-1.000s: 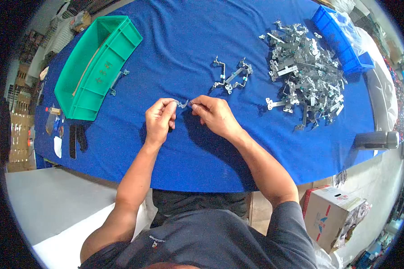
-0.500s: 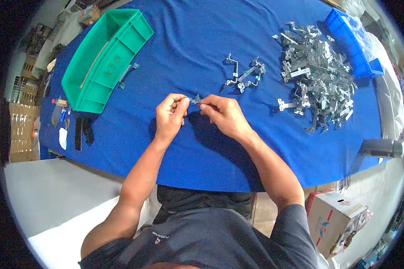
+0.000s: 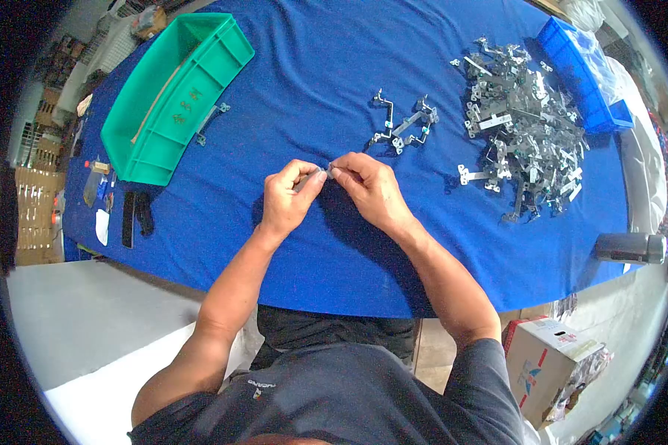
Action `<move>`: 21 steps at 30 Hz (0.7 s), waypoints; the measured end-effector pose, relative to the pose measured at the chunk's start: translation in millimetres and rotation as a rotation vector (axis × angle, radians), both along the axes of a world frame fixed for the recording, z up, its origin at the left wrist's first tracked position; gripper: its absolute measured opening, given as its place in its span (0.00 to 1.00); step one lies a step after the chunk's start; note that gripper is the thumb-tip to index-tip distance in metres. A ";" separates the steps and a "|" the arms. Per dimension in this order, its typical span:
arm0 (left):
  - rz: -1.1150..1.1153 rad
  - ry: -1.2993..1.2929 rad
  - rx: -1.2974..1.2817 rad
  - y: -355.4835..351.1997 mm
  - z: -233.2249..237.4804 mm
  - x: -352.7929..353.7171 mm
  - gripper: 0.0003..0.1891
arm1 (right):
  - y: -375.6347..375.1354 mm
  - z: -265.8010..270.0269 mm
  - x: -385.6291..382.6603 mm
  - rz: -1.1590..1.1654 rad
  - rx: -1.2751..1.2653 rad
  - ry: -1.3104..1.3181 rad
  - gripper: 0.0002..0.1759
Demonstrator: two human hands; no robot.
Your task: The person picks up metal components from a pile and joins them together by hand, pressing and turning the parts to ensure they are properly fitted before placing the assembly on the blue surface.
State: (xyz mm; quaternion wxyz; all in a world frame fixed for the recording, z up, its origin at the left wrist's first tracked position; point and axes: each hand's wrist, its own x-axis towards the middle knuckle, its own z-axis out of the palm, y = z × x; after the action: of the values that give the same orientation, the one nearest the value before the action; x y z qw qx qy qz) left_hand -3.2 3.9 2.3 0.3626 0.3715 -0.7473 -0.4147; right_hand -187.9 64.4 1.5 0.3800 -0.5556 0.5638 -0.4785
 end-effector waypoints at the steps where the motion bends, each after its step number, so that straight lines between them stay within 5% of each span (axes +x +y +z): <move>1: -0.002 -0.003 0.021 -0.2 0.6 1.0 0.06 | -0.6 -2.4 1.2 -0.024 -0.090 0.075 0.10; 4: 0.000 0.029 -0.018 2.0 -0.5 -1.6 0.06 | -0.2 2.8 4.1 -0.137 -0.009 -0.343 0.09; 8: 0.104 0.222 0.103 -0.7 -6.0 -0.6 0.05 | 0.6 15.0 -5.7 -0.029 0.243 -0.278 0.10; 18: 0.085 0.166 0.082 -3.6 -11.4 0.2 0.05 | 2.8 14.0 1.2 0.015 0.187 -0.031 0.10; 21: 0.080 0.116 0.034 -1.8 -7.2 -1.8 0.06 | 3.3 14.5 6.2 -0.027 0.128 -0.134 0.09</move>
State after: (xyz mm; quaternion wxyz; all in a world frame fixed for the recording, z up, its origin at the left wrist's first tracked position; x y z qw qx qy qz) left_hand -5.0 2.0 -5.0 0.4150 0.3826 -0.7024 -0.4336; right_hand -181.7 67.7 15.9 0.4450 -0.4893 0.5742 -0.4825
